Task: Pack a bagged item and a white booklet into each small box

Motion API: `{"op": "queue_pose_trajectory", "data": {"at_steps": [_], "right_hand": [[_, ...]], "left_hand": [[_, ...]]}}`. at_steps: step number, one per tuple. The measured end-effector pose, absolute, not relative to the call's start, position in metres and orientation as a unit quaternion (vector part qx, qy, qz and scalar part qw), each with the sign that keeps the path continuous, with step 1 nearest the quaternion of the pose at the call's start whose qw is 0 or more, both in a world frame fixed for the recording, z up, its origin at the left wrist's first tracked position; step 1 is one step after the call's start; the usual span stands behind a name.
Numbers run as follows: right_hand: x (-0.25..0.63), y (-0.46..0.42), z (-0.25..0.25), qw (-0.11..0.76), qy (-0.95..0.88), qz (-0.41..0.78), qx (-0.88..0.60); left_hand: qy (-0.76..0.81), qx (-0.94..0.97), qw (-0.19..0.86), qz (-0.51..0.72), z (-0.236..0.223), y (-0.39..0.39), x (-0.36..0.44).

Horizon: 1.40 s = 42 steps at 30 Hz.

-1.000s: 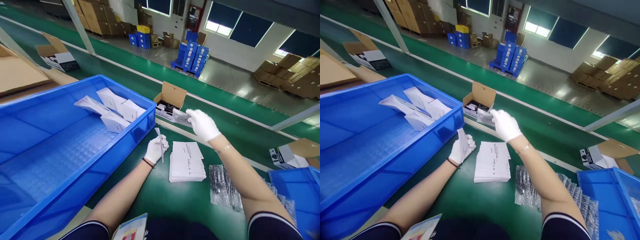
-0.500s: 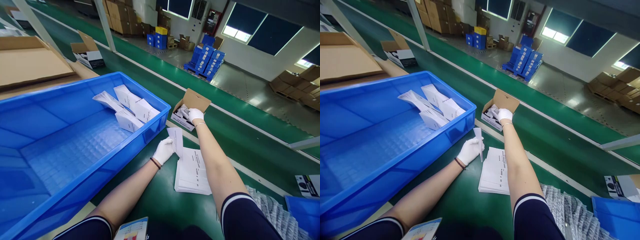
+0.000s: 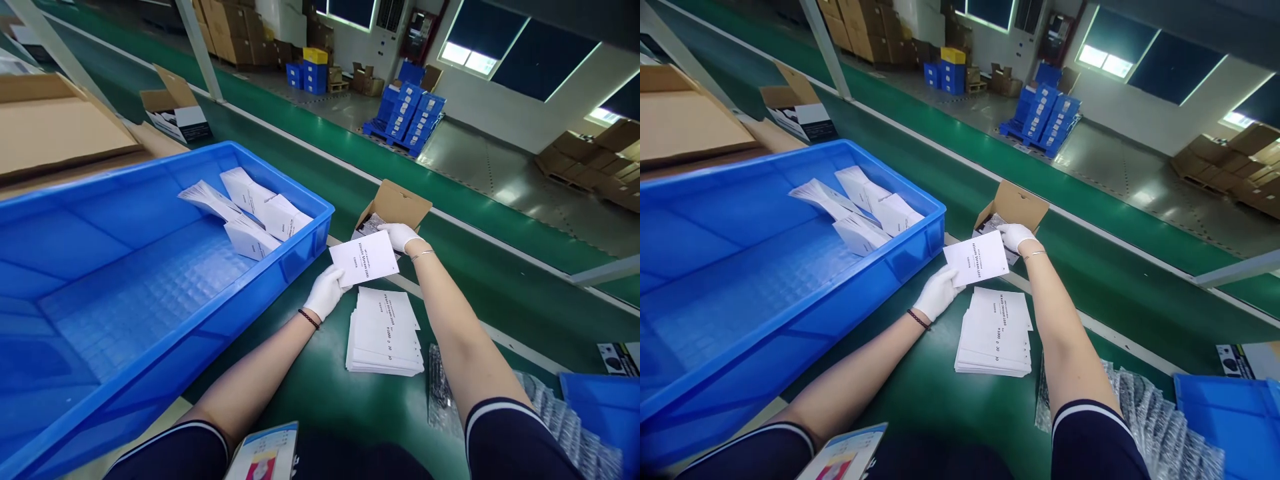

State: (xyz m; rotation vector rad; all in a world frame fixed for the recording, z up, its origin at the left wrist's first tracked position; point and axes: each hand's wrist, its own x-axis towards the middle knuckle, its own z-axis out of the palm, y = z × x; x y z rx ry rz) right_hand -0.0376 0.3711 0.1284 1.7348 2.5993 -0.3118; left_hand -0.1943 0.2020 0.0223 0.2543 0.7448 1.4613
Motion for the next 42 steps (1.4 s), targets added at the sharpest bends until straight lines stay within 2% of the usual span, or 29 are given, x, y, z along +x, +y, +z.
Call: {"op": "queue_pose_trajectory", "data": {"at_steps": [2,4,6,8,10,15,21,26,28,33,35,39,42], "right_hand": [[-0.032,0.347,0.140,-0.051,0.847,-0.058,0.526],[-0.034,0.312,0.142,-0.082,0.898,0.005,0.433],[-0.040,0.275,0.135,-0.045,0.949,0.061,0.305],[-0.042,0.249,0.125,0.012,0.965,0.090,0.248],[-0.038,0.242,0.118,0.016,0.952,0.110,0.285],[-0.001,0.290,0.121,-0.062,0.854,0.145,0.495],[0.029,0.319,0.101,0.062,0.830,-0.042,0.553],[0.040,0.289,0.097,0.003,0.822,0.028,0.569],[0.044,0.269,0.099,0.001,0.785,0.013,0.620],[0.059,0.225,0.090,0.152,0.709,-0.178,0.665],[0.069,0.217,0.083,0.136,0.707,-0.203,0.664],[0.086,0.212,0.077,0.030,0.680,-0.290,0.672],[0.086,0.207,0.079,0.041,0.668,-0.304,0.678]], "left_hand": [[0.373,0.133,0.636,0.662,0.022,0.203,-0.196],[0.395,0.151,0.618,0.663,0.020,0.204,-0.198],[0.385,0.161,0.632,0.653,0.019,0.204,-0.199],[0.353,0.166,0.663,0.639,0.019,0.203,-0.200],[0.319,0.165,0.688,0.631,0.019,0.201,-0.201],[0.301,0.164,0.700,0.627,0.017,0.199,-0.203],[0.318,0.197,0.681,0.629,0.015,0.199,-0.199],[0.332,0.239,0.656,0.634,0.012,0.197,-0.196],[0.343,0.274,0.634,0.637,0.008,0.197,-0.195],[0.396,0.374,0.559,0.625,0.002,0.195,-0.192],[0.412,0.406,0.537,0.614,0.003,0.193,-0.191],[0.433,0.442,0.501,0.605,0.008,0.188,-0.191],[0.445,0.439,0.489,0.609,0.010,0.187,-0.192]]}}
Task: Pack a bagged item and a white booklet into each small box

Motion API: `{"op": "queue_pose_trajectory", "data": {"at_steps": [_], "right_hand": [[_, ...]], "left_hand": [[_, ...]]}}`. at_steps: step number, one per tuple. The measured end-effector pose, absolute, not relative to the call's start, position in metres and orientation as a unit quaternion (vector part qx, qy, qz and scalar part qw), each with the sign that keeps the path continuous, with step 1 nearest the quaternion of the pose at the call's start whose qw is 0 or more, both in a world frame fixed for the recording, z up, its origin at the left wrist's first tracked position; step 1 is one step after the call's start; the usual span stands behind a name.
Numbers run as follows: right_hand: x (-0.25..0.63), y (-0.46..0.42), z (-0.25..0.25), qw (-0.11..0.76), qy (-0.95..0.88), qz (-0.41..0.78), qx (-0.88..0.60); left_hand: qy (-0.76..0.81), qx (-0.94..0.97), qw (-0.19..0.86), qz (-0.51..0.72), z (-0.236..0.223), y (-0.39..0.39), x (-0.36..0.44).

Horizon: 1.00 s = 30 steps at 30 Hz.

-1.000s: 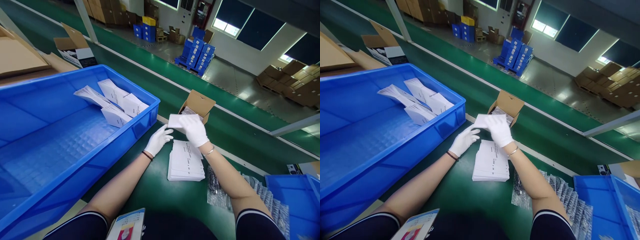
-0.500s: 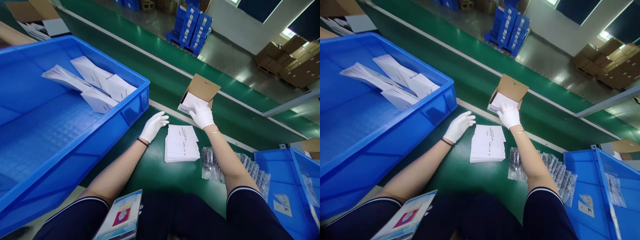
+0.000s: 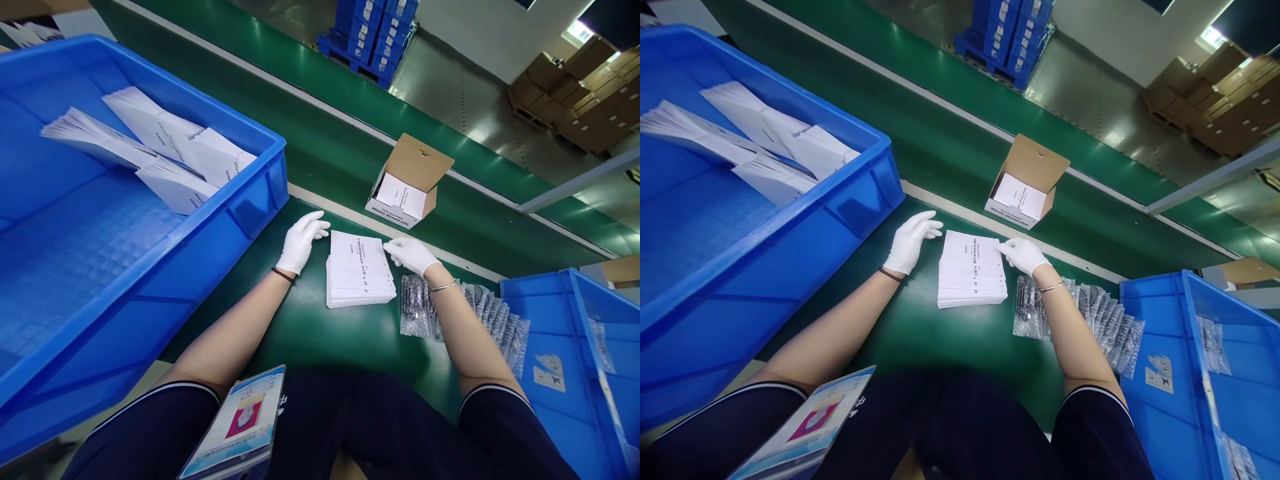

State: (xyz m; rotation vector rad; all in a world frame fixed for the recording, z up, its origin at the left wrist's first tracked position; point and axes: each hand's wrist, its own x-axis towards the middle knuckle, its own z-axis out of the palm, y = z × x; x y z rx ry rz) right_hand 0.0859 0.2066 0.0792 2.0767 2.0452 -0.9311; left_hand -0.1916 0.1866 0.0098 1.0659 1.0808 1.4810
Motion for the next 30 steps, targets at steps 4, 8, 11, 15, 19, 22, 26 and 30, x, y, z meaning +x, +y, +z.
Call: {"op": "queue_pose_trajectory", "data": {"at_steps": [4,8,11,15,19,22,26,30], "right_hand": [[0.072,0.200,0.079,0.099,0.676,-0.251,0.686],[0.068,0.200,0.074,0.061,0.685,-0.257,0.678],[0.071,0.197,0.073,0.041,0.691,-0.272,0.668],[0.067,0.187,0.077,0.064,0.791,-0.166,0.585],[0.057,0.188,0.078,0.118,0.833,-0.182,0.509],[0.052,0.195,0.076,0.135,0.838,-0.144,0.509],[0.048,0.194,0.079,0.141,0.833,-0.086,0.529],[0.036,0.179,0.086,0.062,0.856,-0.003,0.514]], "left_hand": [[0.451,0.454,0.485,0.596,0.006,0.187,-0.190],[0.482,0.504,0.474,0.538,0.004,0.185,-0.189],[0.505,0.548,0.438,0.503,0.006,0.183,-0.188],[0.496,0.600,0.417,0.469,0.010,0.182,-0.186],[0.492,0.660,0.369,0.432,0.007,0.183,-0.186],[0.490,0.678,0.356,0.417,0.005,0.184,-0.187],[0.518,0.632,0.355,0.455,0.006,0.182,-0.189],[0.484,0.525,0.451,0.535,0.006,0.179,-0.185]]}}
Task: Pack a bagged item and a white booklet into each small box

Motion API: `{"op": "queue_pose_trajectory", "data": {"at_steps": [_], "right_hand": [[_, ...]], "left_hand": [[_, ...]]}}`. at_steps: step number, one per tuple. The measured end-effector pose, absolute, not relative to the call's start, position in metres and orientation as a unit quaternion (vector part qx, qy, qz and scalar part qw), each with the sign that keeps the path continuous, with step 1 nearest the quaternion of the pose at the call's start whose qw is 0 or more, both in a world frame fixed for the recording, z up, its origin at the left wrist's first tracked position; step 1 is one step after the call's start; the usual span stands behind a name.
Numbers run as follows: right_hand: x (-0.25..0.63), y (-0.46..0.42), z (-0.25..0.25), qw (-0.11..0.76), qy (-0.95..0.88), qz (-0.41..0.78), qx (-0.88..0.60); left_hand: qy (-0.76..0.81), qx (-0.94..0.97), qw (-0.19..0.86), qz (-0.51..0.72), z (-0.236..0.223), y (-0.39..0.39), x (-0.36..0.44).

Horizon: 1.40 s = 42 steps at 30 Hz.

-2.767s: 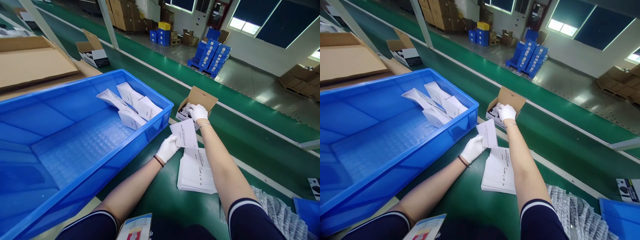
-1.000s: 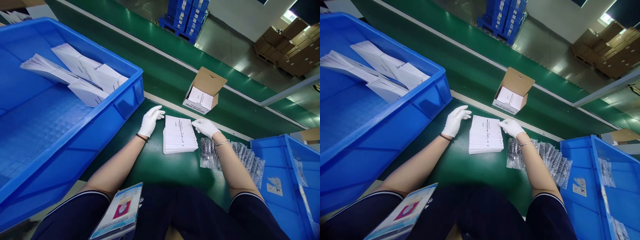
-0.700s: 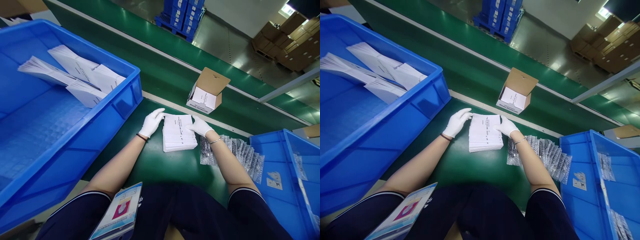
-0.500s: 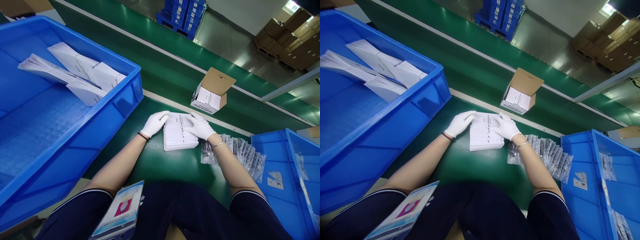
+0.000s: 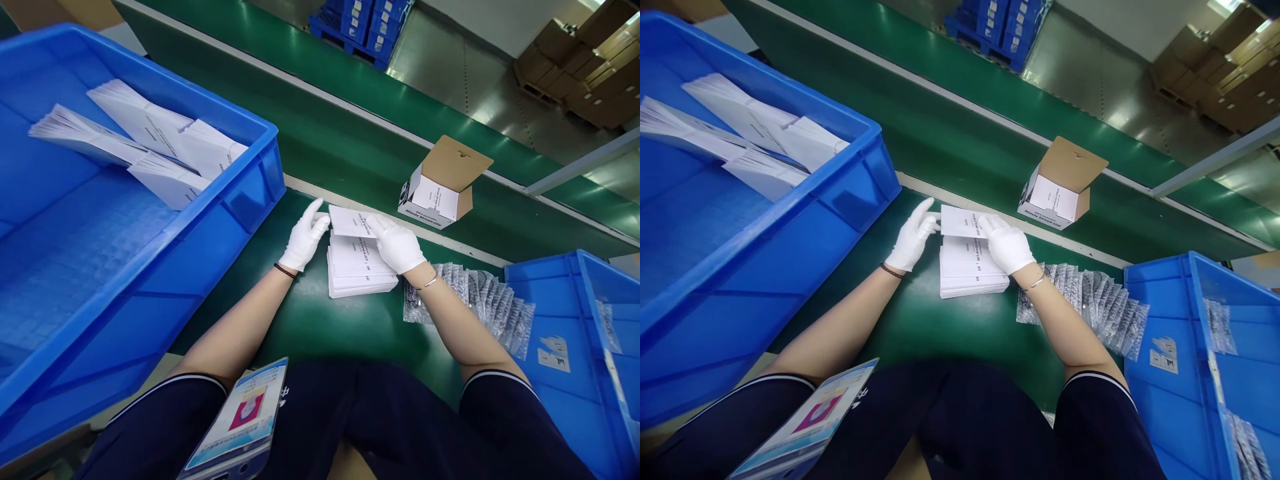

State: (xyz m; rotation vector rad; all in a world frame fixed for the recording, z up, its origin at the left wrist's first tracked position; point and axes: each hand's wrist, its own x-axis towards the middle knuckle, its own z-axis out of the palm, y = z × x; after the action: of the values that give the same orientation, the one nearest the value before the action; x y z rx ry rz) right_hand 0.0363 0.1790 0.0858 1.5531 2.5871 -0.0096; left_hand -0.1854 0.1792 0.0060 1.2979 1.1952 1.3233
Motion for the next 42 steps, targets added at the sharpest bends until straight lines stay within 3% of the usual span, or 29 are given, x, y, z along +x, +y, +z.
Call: {"op": "queue_pose_trajectory", "data": {"at_steps": [5,11,17,22,27,31,34,37,42], "right_hand": [[0.029,0.160,0.107,0.033,0.890,0.000,0.455],[0.097,0.123,0.133,-0.006,0.726,-0.024,0.687],[0.129,0.067,0.099,0.095,0.659,0.016,0.746],[0.120,0.059,0.076,0.069,0.673,0.049,0.735],[0.112,0.060,0.083,-0.065,0.671,-0.040,0.738],[0.126,0.062,0.092,-0.177,0.546,-0.159,0.803],[0.141,0.068,0.094,-0.330,0.456,-0.241,0.791],[0.148,0.073,0.093,-0.493,0.432,-0.381,0.652],[0.144,0.076,0.082,-0.534,0.387,-0.528,0.536]], "left_hand": [[0.405,0.395,0.551,0.613,0.001,0.184,-0.181],[0.358,0.307,0.559,0.682,-0.001,0.200,-0.198],[0.351,0.274,0.582,0.680,-0.001,0.199,-0.187],[0.344,0.302,0.573,0.680,-0.004,0.194,-0.182],[0.365,0.298,0.549,0.691,-0.006,0.195,-0.187],[0.374,0.279,0.557,0.687,-0.004,0.196,-0.188],[0.368,0.267,0.569,0.685,-0.001,0.196,-0.187],[0.378,0.262,0.571,0.680,0.002,0.195,-0.187],[0.385,0.260,0.575,0.673,0.004,0.194,-0.185]]}}
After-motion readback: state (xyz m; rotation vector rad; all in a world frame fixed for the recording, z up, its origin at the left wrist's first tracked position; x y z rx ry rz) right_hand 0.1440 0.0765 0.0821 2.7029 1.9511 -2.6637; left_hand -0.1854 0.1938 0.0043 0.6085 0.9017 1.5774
